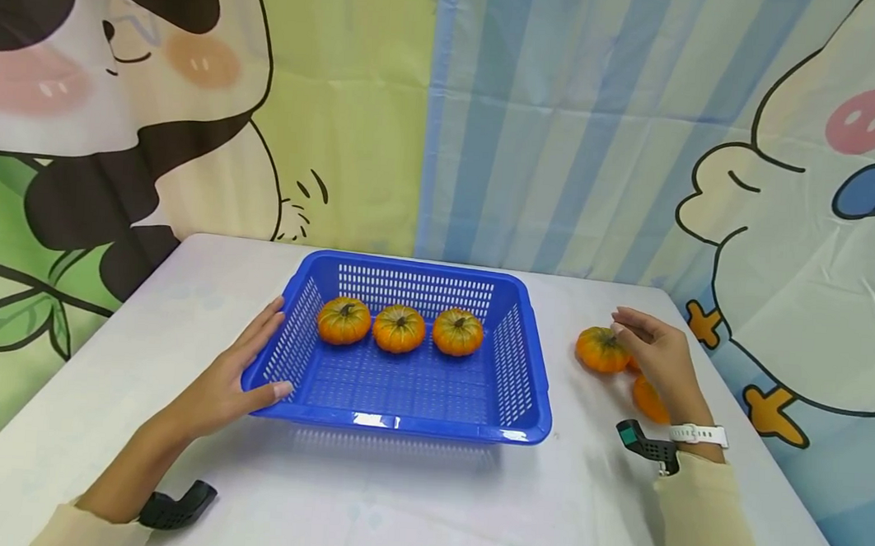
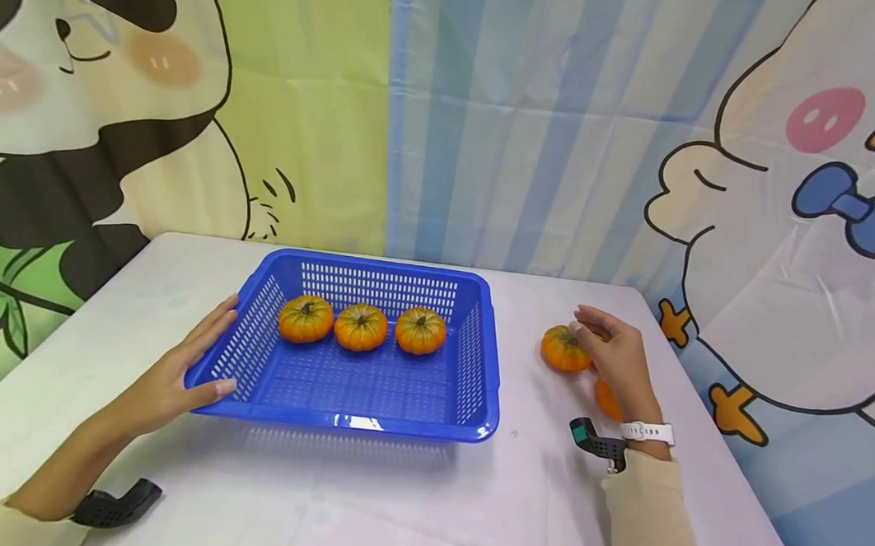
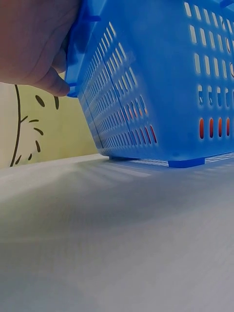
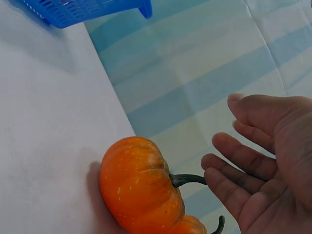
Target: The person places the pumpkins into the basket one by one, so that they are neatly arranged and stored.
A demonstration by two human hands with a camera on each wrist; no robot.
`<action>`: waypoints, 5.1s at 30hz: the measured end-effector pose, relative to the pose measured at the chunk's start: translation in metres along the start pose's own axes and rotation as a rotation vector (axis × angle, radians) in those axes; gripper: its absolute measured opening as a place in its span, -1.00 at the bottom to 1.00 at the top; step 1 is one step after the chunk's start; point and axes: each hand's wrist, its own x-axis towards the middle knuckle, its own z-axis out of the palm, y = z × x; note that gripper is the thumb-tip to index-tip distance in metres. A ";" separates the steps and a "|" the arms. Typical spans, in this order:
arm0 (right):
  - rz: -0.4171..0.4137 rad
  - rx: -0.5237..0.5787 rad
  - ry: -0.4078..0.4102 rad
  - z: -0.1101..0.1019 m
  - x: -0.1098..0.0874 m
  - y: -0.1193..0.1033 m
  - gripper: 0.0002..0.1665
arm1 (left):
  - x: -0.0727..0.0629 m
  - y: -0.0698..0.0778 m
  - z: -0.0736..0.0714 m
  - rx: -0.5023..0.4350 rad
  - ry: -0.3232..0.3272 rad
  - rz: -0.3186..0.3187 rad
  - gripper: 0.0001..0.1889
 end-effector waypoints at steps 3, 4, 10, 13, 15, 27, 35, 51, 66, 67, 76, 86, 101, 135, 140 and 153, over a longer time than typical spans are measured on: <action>0.005 -0.014 0.021 -0.003 0.000 0.002 -0.30 | 0.001 0.000 0.000 0.001 0.002 0.007 -0.03; 0.006 -0.017 0.031 -0.004 0.000 0.003 -0.30 | 0.001 0.000 0.000 0.002 0.002 0.009 -0.03; 0.034 -0.008 0.059 -0.008 -0.002 0.009 -0.32 | 0.001 -0.002 0.001 0.001 0.001 0.010 -0.04; 0.055 -0.011 0.038 -0.007 -0.001 0.012 -0.29 | 0.001 -0.003 0.002 -0.003 -0.005 0.012 -0.04; 0.076 -0.019 -0.002 -0.007 0.000 0.013 -0.26 | 0.001 -0.003 0.002 -0.003 -0.006 0.011 -0.04; 0.087 -0.034 -0.154 0.008 0.003 0.012 -0.25 | 0.000 -0.001 0.002 0.000 -0.001 0.006 -0.05; 0.102 -0.006 -0.156 0.020 0.005 0.017 -0.21 | 0.000 -0.002 0.001 0.001 0.001 0.007 -0.04; 0.209 0.044 -0.243 0.037 0.008 0.023 0.03 | 0.000 0.000 0.000 0.007 0.008 -0.005 -0.05; 0.190 0.017 -0.206 0.042 0.011 0.032 0.13 | -0.001 0.001 0.000 0.016 0.013 -0.004 -0.05; 0.191 0.017 -0.204 0.042 0.011 0.033 0.13 | -0.001 0.000 0.000 0.014 0.015 -0.002 -0.05; 0.205 0.012 -0.178 0.043 0.011 0.035 0.12 | 0.000 0.000 0.000 0.015 0.009 -0.005 -0.05; 0.226 0.056 -0.165 0.044 0.010 0.030 0.10 | 0.001 -0.001 0.000 0.016 0.008 -0.001 -0.04; 0.161 0.121 -0.188 0.036 0.007 0.005 0.08 | -0.002 0.000 0.002 0.021 0.017 -0.007 -0.04; 0.104 0.179 -0.137 0.022 -0.005 -0.039 0.03 | 0.001 -0.002 -0.002 -0.029 -0.003 0.018 -0.01; 0.093 0.184 -0.143 0.024 -0.005 -0.044 0.02 | 0.001 -0.002 -0.002 -0.029 -0.008 0.007 0.00; -0.014 0.164 -0.175 0.025 -0.001 -0.068 -0.12 | 0.000 -0.002 -0.002 -0.020 -0.003 -0.004 0.00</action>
